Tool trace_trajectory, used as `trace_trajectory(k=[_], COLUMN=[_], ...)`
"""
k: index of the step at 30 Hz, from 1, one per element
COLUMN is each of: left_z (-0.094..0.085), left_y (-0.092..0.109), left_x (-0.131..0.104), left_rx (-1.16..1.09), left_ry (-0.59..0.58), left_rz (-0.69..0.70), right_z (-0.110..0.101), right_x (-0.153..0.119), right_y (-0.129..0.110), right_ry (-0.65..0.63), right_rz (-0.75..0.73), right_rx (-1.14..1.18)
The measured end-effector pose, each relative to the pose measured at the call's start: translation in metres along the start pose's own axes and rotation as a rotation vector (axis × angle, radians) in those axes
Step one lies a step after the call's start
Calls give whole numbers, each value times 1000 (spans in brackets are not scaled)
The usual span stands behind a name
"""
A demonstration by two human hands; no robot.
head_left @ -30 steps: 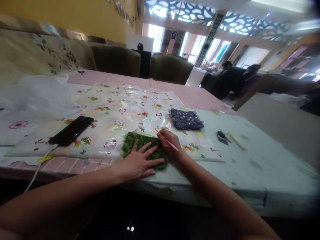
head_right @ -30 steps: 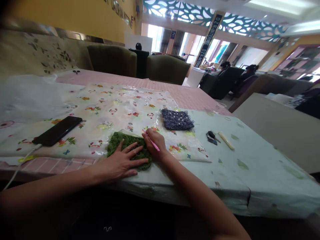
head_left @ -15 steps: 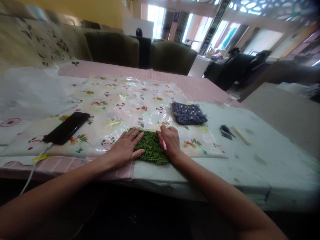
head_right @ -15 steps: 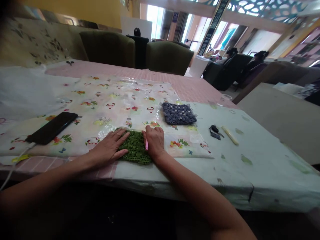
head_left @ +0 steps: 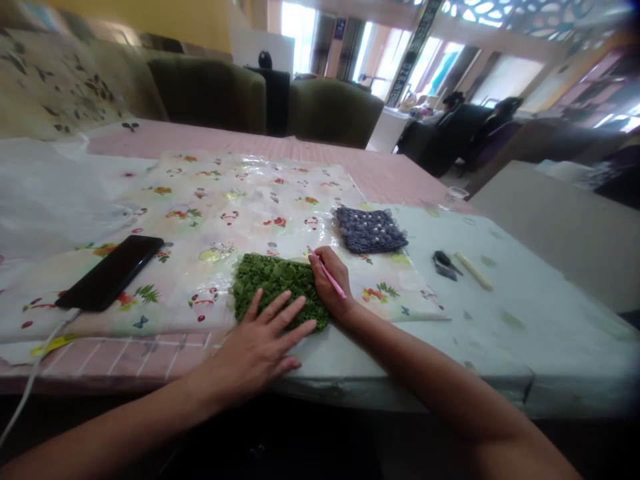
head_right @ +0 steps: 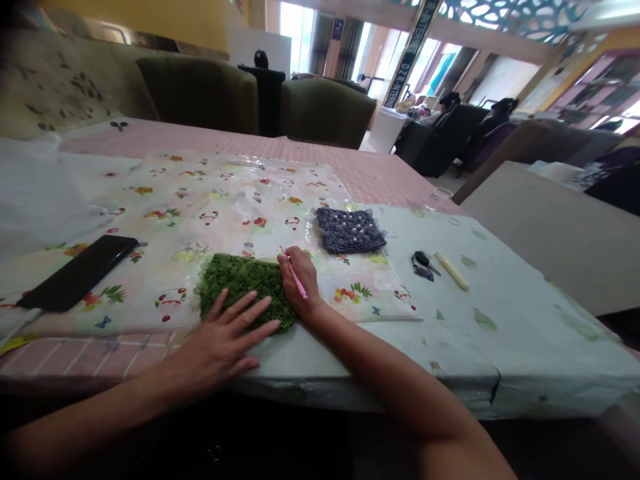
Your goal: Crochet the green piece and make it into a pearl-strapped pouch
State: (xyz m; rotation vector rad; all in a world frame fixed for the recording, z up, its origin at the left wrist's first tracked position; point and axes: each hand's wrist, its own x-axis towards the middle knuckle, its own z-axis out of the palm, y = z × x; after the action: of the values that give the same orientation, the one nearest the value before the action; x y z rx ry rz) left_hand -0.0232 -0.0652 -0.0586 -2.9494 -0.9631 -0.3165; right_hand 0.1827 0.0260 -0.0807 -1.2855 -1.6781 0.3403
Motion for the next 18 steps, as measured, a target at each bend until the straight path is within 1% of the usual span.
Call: trace_trajectory(k=[3,6,9,12,14,15,17,18], left_z=[13,15,10,-6,-22,-32,-52,-61], left_y=[14,20,23,20,14,9,-6,-17], left_x=[12,21,23,15,2,-6,-28,-41], left_rx=[-14,-62,-133,-256,-362,-413,-474,-471], left_ry=[-80,-103,-104,-98,-34,27,182,273], left_rz=[-29,-77,-105,-85,-63,-74,-158,-247], right_z=[1,1,3,4,4,4,3,3], right_x=[5,3,-4,-9,-9,-9,-8,-7], right_y=[-8,-14,-13,-7,-2,1,4,6], right_ry=[-57,-53,-37,-50,-51,-50,-46,-43], right_rz=[-45,-55,-89,-159,-220,-246,-289,-303], right_rx=[-195,-334,-451,-578,-607,-604,-586,-575])
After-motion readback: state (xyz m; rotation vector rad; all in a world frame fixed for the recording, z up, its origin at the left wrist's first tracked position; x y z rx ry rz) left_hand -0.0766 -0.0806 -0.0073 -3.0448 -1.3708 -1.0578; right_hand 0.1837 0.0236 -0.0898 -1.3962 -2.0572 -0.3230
